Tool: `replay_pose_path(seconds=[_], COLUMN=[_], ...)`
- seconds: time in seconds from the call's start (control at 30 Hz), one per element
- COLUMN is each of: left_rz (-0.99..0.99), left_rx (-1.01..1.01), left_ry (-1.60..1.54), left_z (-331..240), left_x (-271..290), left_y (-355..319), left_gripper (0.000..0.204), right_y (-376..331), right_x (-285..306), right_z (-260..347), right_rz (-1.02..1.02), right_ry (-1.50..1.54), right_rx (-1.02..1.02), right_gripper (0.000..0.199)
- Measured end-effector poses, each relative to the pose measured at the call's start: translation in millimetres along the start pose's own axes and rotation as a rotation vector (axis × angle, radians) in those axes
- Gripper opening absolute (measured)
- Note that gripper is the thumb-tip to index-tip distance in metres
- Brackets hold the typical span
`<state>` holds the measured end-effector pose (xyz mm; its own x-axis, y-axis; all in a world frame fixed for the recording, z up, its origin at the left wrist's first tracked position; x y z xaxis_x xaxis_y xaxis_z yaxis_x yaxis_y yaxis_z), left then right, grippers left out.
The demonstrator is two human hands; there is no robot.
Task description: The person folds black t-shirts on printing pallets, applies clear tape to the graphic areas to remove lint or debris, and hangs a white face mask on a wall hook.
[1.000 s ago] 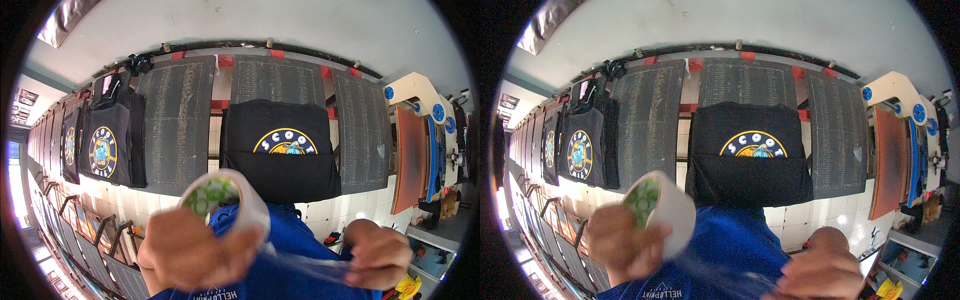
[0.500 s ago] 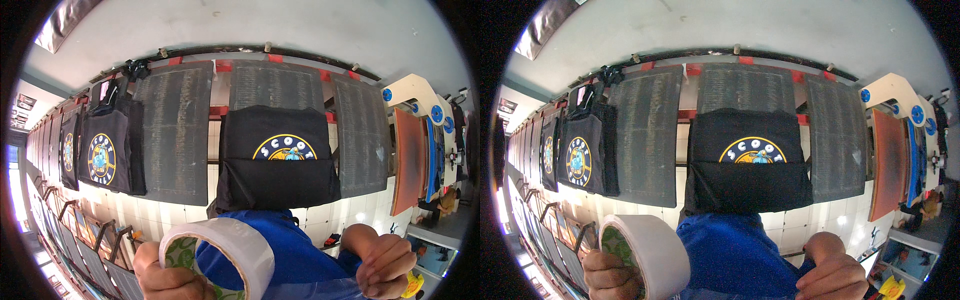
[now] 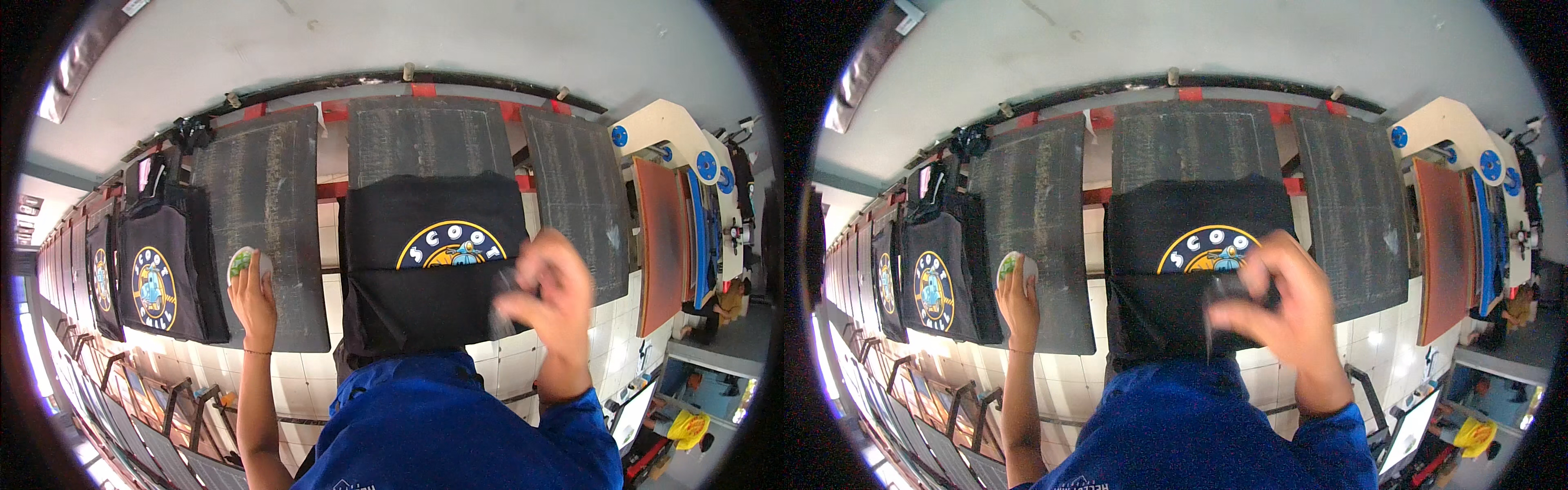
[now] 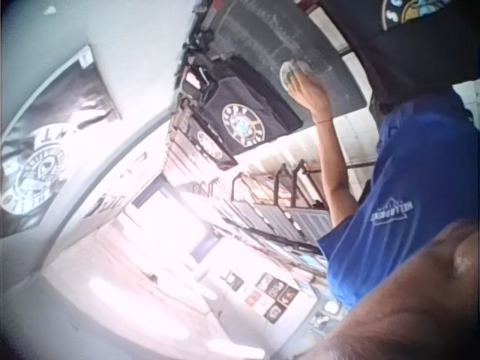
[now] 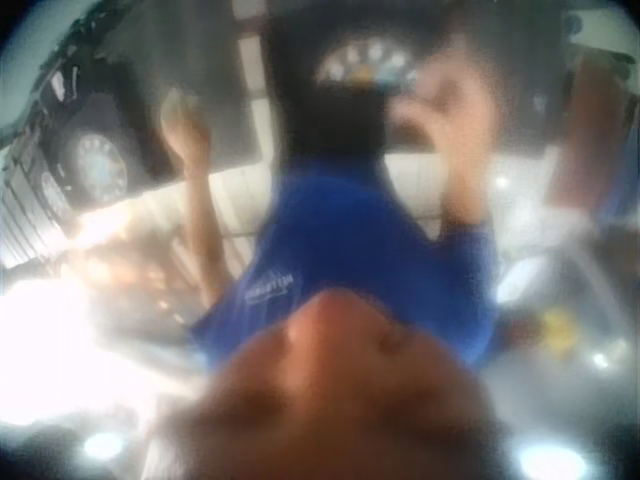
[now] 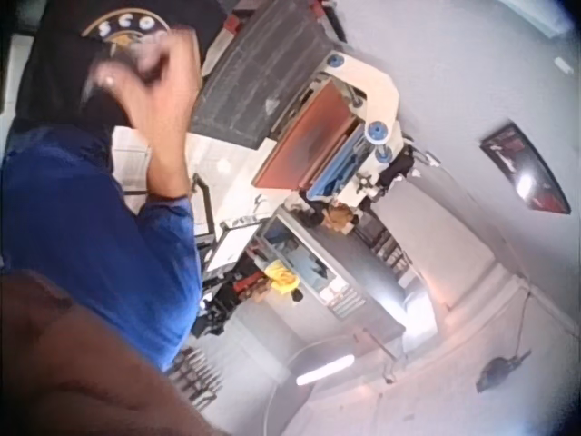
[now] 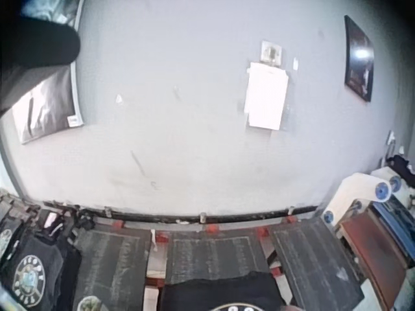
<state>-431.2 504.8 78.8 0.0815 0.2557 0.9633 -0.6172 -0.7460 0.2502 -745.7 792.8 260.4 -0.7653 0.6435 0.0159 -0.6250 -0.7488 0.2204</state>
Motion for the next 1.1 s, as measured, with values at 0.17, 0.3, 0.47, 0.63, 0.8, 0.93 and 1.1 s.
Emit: replay_pose_path(seconds=[0.17, 0.3, 0.47, 0.63, 0.8, 0.93, 1.1], left_rz=[0.105, 0.031, 0.166, 0.159, 0.194, 0.108, 0.059], left_rx=[-0.013, -0.006, -0.346, -0.462, -0.451, -0.411, -0.269], left_ry=[0.184, -0.178, -0.583, -0.326, -0.341, -0.355, -0.614], left_z=[-1, -78, -242, -293, -291, -287, -272], left_x=[-64, -48, -51, -102, -106, -96, -103], left_y=[-36, -26, 22, 48, 47, 53, 98], left_gripper=[0.054, 0.063, 0.059, 0.069, 0.067, 0.053, 0.029], right_y=[55, 81, 83, 86, 86, 87, 85], right_x=[5, 4, -8, -11, -5, -8, -12], right_z=[-212, -300, -325, -330, -331, -326, -322], right_rz=[-0.038, -0.045, -0.076, -0.089, -0.114, -0.086, -0.089], right_ry=[-0.131, -0.378, -0.573, -0.628, -0.627, -0.653, -0.712], right_rx=[-0.372, -0.361, -0.286, -0.292, -0.31, -0.244, -0.213], right_gripper=[0.037, 0.04, 0.044, 0.043, 0.043, 0.044, 0.046])
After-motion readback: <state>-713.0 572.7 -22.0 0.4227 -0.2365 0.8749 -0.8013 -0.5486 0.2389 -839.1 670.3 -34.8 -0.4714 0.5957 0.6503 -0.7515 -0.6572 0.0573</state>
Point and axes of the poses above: each hand's wrist, its own y-axis towards the middle knuckle, its own x-axis out of the back of the hand, z = x × y, the point moved 8 cm from there along y, towards the middle knuckle, and after that the axes turned 15 degrees about y, right-handed, at the moved point
